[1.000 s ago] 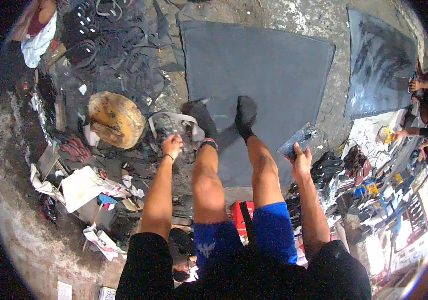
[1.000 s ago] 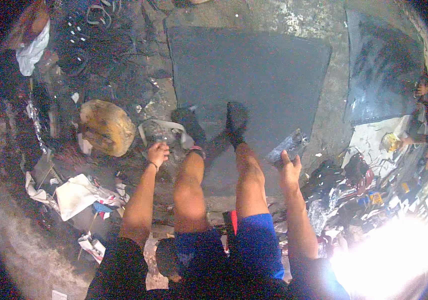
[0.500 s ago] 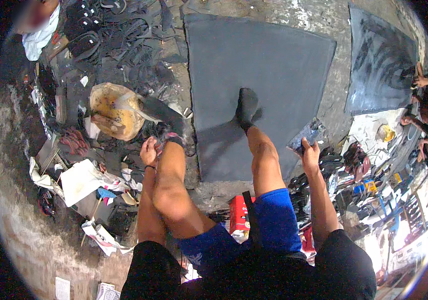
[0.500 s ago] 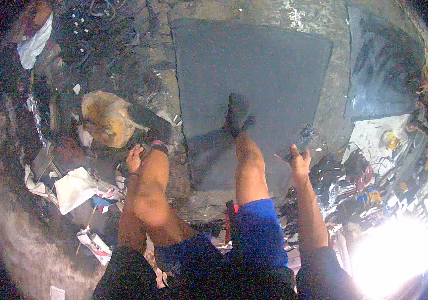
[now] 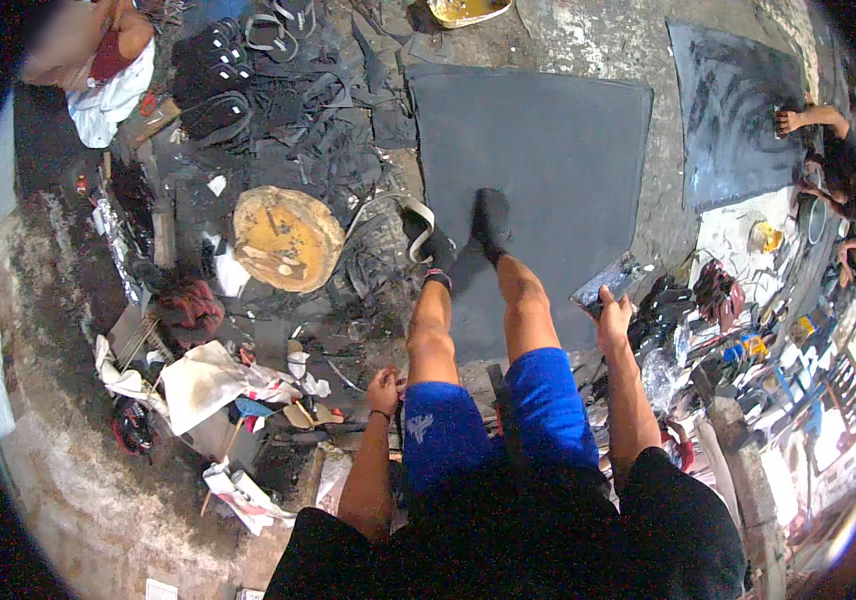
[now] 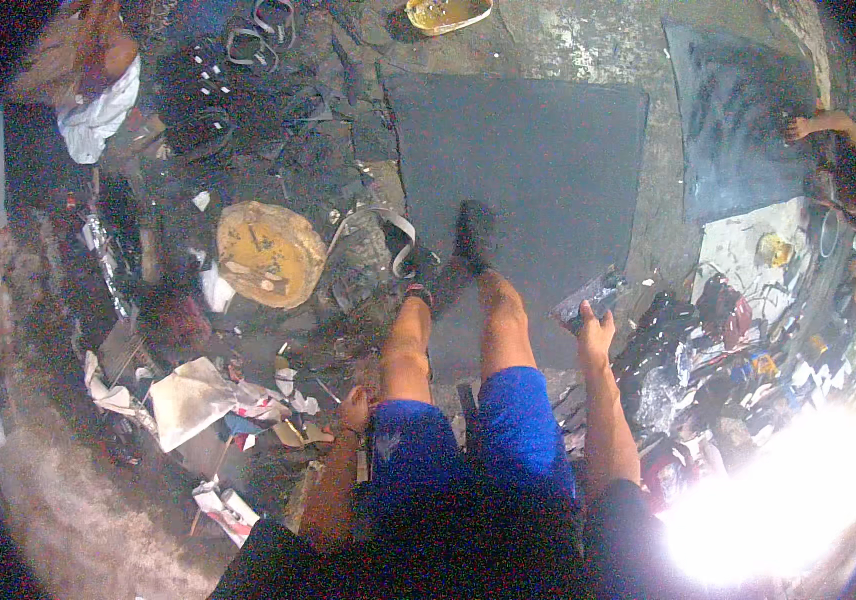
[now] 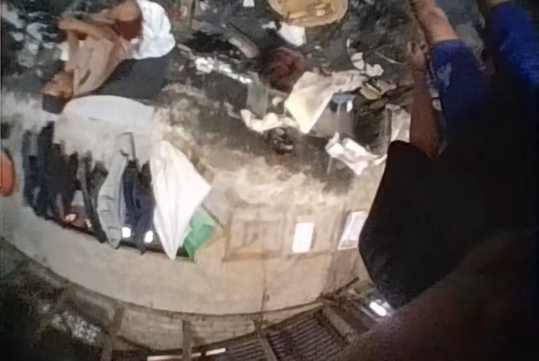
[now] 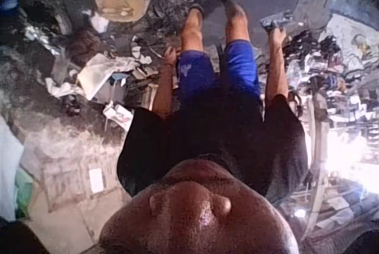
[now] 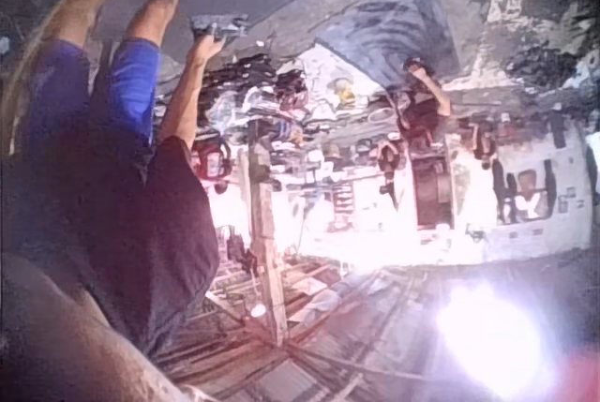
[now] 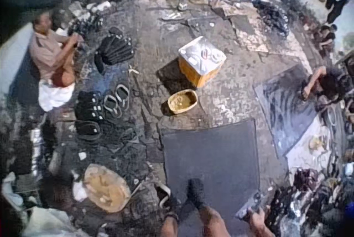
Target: The person pours yellow glue from a container onto a black rubber mat and spreads it evenly using a small scraper. The person then lifts and repositions the mat before continuing to apply more glue to another section.
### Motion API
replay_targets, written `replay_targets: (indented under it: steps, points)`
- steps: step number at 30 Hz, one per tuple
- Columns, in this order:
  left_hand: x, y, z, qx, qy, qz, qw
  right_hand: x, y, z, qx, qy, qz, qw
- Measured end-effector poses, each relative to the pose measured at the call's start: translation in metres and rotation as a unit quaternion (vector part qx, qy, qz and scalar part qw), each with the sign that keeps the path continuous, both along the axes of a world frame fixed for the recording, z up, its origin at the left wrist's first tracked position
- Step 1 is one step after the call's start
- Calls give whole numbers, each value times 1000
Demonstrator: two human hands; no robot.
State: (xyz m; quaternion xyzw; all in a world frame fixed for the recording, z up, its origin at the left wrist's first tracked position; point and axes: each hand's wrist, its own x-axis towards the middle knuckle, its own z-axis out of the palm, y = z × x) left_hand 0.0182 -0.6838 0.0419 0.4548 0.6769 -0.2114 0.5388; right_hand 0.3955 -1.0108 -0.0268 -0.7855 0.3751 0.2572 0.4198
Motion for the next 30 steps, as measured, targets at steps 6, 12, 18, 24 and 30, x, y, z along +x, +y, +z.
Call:
replay_targets:
  steps: [6,12,18,24,30]
  points:
    - [-63,24,103,14,38,173,984,-14,44,54,-11,65,22,998]
    - [-66,40,140,70,8,159,985,39,71,80,125,-52,27,990]
    - [-45,64,170,137,-28,117,983,72,102,100,162,-72,15,984]
    - [-5,122,163,147,-57,103,982,66,111,107,150,-63,-37,986]
    - [86,179,90,23,-32,83,996,42,70,49,15,-69,-146,987]
